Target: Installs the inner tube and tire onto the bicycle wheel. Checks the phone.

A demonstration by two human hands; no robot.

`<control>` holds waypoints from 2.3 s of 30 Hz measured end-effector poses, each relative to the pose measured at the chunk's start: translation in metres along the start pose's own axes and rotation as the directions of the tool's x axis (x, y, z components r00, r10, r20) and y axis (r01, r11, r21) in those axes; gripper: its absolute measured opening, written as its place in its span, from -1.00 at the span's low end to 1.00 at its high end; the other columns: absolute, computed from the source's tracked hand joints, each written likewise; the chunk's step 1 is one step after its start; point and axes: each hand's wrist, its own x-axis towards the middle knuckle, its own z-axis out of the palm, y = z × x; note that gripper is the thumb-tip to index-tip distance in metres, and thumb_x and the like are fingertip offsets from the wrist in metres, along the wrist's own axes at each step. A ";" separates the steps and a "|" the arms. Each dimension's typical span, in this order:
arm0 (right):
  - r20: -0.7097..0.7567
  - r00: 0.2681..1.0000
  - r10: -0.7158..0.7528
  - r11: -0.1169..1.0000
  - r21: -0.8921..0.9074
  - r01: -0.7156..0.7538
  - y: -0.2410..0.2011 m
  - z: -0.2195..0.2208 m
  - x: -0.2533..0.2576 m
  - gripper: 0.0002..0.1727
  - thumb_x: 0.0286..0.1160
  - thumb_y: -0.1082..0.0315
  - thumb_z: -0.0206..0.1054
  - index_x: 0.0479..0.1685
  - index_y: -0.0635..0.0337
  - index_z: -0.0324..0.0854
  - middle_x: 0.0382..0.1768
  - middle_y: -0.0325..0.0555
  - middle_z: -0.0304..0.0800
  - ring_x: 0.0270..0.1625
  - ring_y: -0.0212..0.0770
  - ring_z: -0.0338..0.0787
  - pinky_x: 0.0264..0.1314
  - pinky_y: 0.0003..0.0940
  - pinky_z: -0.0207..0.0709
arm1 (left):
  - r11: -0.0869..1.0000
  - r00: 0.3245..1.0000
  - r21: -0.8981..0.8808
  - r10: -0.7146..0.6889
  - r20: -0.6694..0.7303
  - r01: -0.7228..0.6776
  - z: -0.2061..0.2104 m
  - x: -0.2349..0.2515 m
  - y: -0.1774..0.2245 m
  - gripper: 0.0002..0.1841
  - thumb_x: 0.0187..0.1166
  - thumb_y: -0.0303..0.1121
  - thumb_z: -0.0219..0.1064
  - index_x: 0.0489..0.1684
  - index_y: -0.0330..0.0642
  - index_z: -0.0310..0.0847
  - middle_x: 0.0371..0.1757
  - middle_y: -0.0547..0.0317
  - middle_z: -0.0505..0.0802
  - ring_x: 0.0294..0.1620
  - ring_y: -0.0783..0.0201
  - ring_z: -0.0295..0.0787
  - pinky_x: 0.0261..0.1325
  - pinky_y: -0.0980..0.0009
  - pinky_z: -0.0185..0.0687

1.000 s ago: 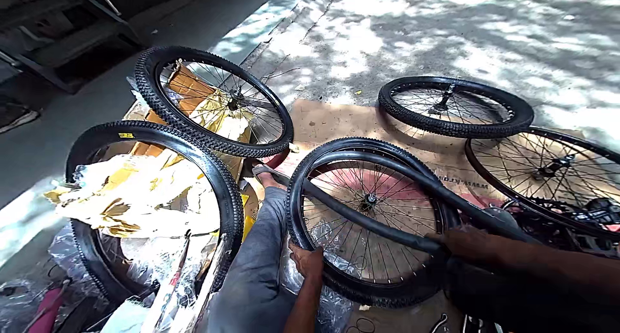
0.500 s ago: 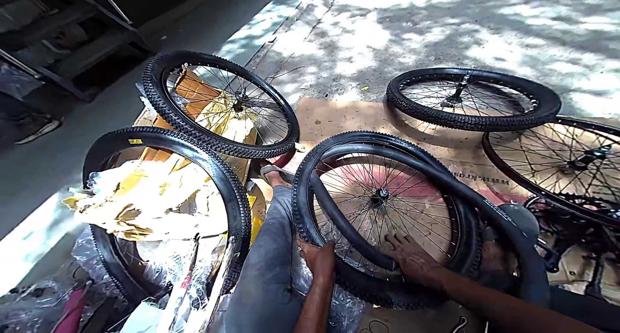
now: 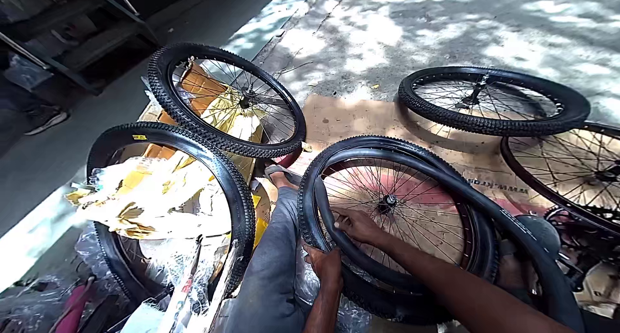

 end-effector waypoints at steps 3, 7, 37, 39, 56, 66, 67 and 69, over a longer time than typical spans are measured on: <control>0.089 0.996 0.032 0.999 0.033 -0.035 0.001 0.044 0.013 -0.30 0.57 0.19 0.40 0.76 -0.38 0.39 0.00 -0.07 0.84 -0.02 -0.03 0.80 0.20 0.09 0.63 | 1.000 1.000 0.006 0.003 0.004 -0.003 -0.002 -0.001 0.003 0.32 0.11 -0.41 0.69 0.91 -0.05 -0.37 0.58 -0.54 0.39 0.51 -0.40 0.45 0.41 -0.24 0.52; 0.299 0.953 -0.036 0.800 0.580 -0.152 -0.004 0.038 0.011 -0.26 0.63 0.42 0.36 0.82 -0.19 0.29 -0.04 -0.03 0.78 -0.29 -0.21 0.75 -0.15 -0.22 0.70 | 0.998 1.000 0.054 -0.007 -0.007 0.008 0.002 -0.003 0.003 0.32 0.14 -0.37 0.71 0.91 -0.07 -0.38 0.53 -0.55 0.43 0.45 -0.40 0.50 0.38 -0.24 0.53; 0.267 0.872 0.410 0.693 -0.713 -0.107 0.130 -0.132 -0.245 -0.62 0.67 0.32 0.22 0.40 -0.01 0.68 0.11 0.15 0.83 0.19 0.23 0.80 0.25 0.24 0.61 | -0.071 0.215 0.240 0.249 0.944 -0.968 0.031 -0.091 -0.095 -0.37 0.46 -0.40 0.34 0.64 -0.06 0.46 0.58 -0.23 0.57 0.65 -0.21 0.41 0.68 -0.19 0.23; 0.015 0.982 0.190 0.650 -0.751 -0.114 0.147 -0.137 -0.220 -0.56 0.61 0.45 0.20 0.39 -0.08 0.72 0.15 0.17 0.77 0.23 0.22 0.74 0.27 0.19 0.57 | -0.135 0.262 0.302 0.254 0.931 -0.944 0.035 -0.092 -0.098 -0.45 0.51 -0.58 0.17 0.58 -0.19 0.48 0.55 -0.22 0.59 0.61 -0.17 0.46 0.60 -0.11 0.38; 0.494 0.851 -0.176 0.825 -0.398 0.402 0.130 -0.048 -0.180 -0.62 0.27 0.53 0.43 0.07 -0.05 0.79 0.04 -0.02 0.82 0.23 0.11 0.74 0.27 0.22 0.54 | -0.033 0.458 0.458 0.003 0.889 -0.888 0.025 -0.085 -0.025 -0.39 0.13 -0.34 0.53 0.30 -0.17 0.56 0.17 -0.16 0.81 0.25 -0.16 0.76 0.21 -0.20 0.64; 0.603 0.789 0.116 0.809 -0.519 0.277 0.092 -0.004 -0.209 0.06 0.17 0.05 0.67 0.80 0.07 0.24 0.56 0.42 0.43 0.58 0.47 0.44 0.59 0.63 0.07 | -0.154 0.402 0.385 -0.102 0.910 -0.910 0.032 -0.034 -0.080 0.17 -0.13 -0.39 0.74 0.79 0.01 0.18 0.66 -0.43 0.38 0.55 -0.40 0.45 0.54 -0.35 0.33; 0.577 0.810 0.105 0.817 -0.515 0.260 0.088 0.007 -0.215 0.08 0.22 -0.05 0.66 0.82 0.09 0.20 0.59 0.42 0.40 0.62 0.45 0.40 0.67 0.59 0.00 | -0.172 0.396 0.376 -0.102 0.913 -0.911 0.034 -0.030 -0.083 0.15 -0.12 -0.36 0.73 0.78 0.05 0.21 0.64 -0.41 0.42 0.55 -0.37 0.47 0.55 -0.31 0.34; 0.497 0.864 0.079 0.835 -0.507 0.216 0.084 0.031 -0.227 0.15 0.17 0.03 0.70 0.84 0.18 0.13 0.62 0.53 0.29 0.67 0.52 0.31 0.69 0.58 -0.02 | -0.201 0.369 0.344 -0.105 0.923 -0.917 0.039 -0.023 -0.085 0.05 -0.08 -0.28 0.71 0.71 0.05 0.34 0.60 -0.31 0.50 0.55 -0.30 0.48 0.51 -0.29 0.37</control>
